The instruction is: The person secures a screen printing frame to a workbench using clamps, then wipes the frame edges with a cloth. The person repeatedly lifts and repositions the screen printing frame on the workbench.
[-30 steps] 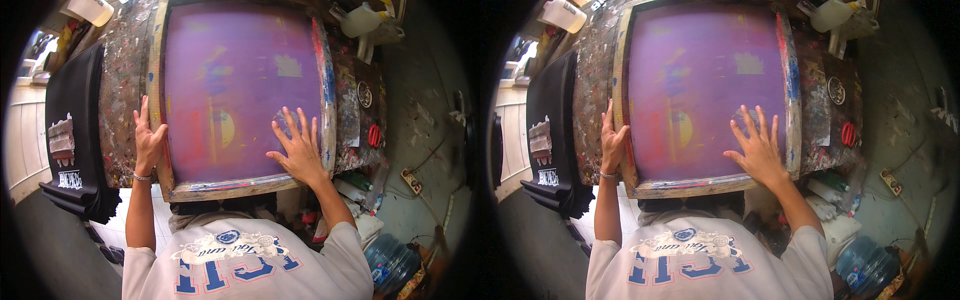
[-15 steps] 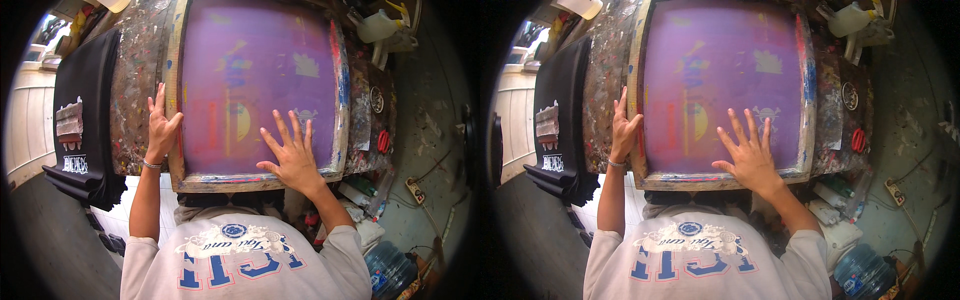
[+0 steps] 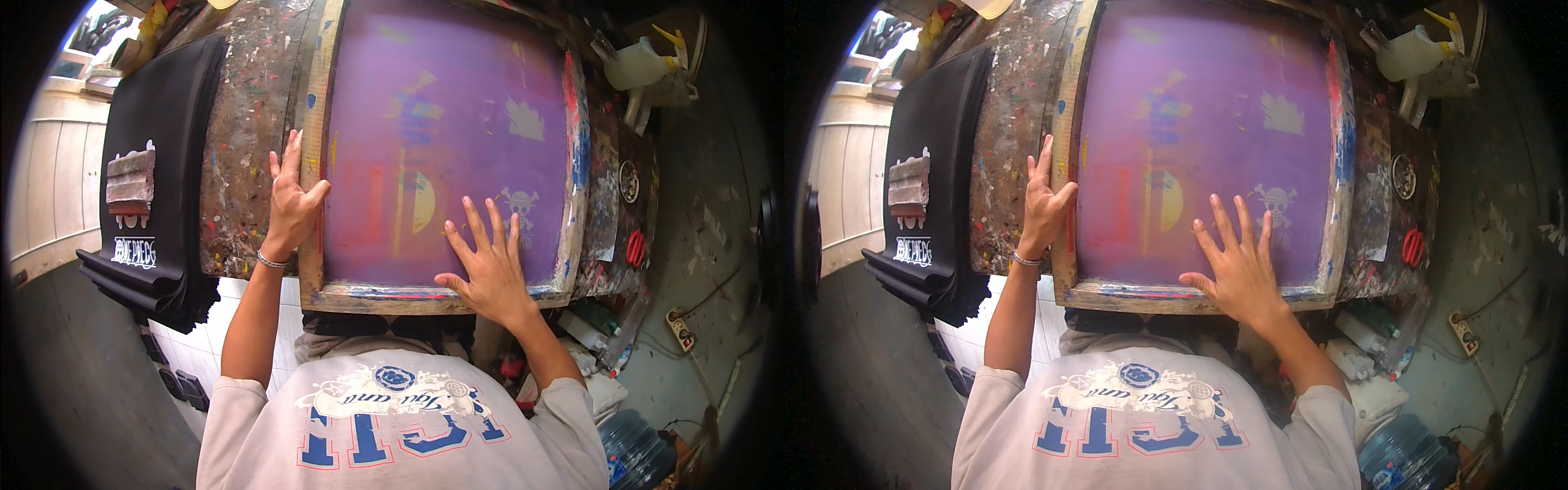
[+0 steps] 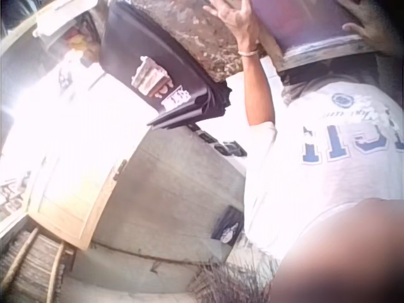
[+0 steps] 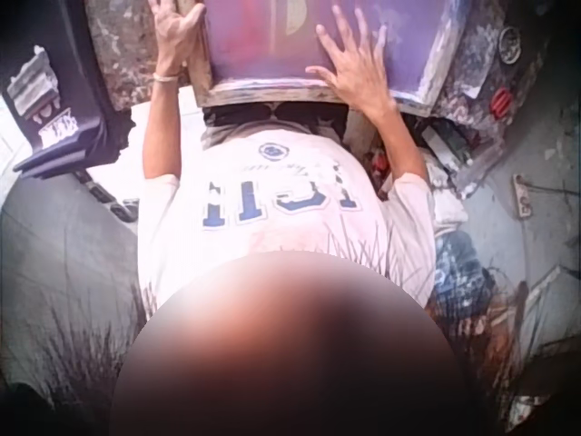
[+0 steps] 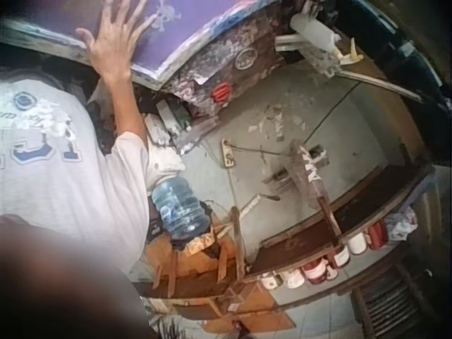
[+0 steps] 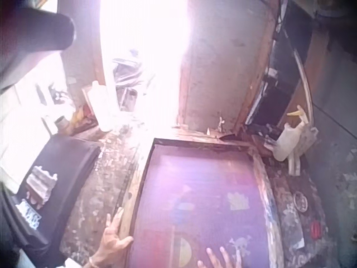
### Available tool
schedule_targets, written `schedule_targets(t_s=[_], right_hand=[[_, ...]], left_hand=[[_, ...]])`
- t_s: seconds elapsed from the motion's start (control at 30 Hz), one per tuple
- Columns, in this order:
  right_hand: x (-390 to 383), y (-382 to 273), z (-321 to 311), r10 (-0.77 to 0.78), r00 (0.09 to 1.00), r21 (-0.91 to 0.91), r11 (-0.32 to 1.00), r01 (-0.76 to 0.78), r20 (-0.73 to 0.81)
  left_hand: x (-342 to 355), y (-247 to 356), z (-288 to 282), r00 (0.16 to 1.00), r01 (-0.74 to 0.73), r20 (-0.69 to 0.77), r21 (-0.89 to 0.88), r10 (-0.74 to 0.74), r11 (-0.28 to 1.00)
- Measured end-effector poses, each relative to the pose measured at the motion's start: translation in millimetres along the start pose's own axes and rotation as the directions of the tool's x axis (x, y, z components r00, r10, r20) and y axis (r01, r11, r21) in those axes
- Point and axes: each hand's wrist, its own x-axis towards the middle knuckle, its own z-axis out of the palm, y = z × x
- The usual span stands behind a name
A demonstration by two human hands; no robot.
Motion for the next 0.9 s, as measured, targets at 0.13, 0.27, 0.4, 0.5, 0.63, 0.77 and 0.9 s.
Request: schedule_targets(t_s=[0.13, 0.27, 0.4, 0.5, 0.63, 0.77, 0.9], right_hand=[[3.5, 1.1, 1.9, -0.009, 1.000, -0.039, 0.999, 0.008, -0.023], [3.4, -2.2, 4.4, -0.008, 1.000, -0.018, 1.000, 0.008, -0.013], [3.8, -1.2, 0.3, 0.008, 1.000, -0.033, 0.999, -0.007, 0.009], [8.7, 2.7, 3.6, 0.007, 0.999, -0.046, 0.999, -0.009, -0.033], [4.0, -3.0, 3.1, 0.013, 1.000, -0.048, 0.999, -0.013, -0.008], [5.2, -2.4, 2.4, 0.016, 1.000, -0.067, 0.998, -0.017, -0.016], [3.1, -3.4, 8.1, 0.026, 0.999, -0.054, 0.998, -0.027, -0.020]], left_hand=[[-0.1, 3.3, -1.0, 1.000, -0.005, 0.003, 0.011, 0.005, 1.000], [-1.1, -2.3, -0.1, 1.000, -0.007, -0.009, 0.003, 0.007, 1.000], [0.2, 3.0, -0.2, 1.000, -0.011, -0.009, -0.017, 0.011, 1.000], [0.3, 2.5, -0.6, 1.000, -0.014, -0.011, -0.014, 0.014, 1.000], [0.0, 2.6, -0.4, 1.000, -0.014, -0.010, -0.012, 0.014, 1.000], [0.4, 2.5, -0.4, 1.000, -0.014, -0.010, 0.005, 0.014, 1.000], [0.3, 1.3, -0.4, 1.000, -0.016, -0.011, 0.007, 0.016, 1.000]])
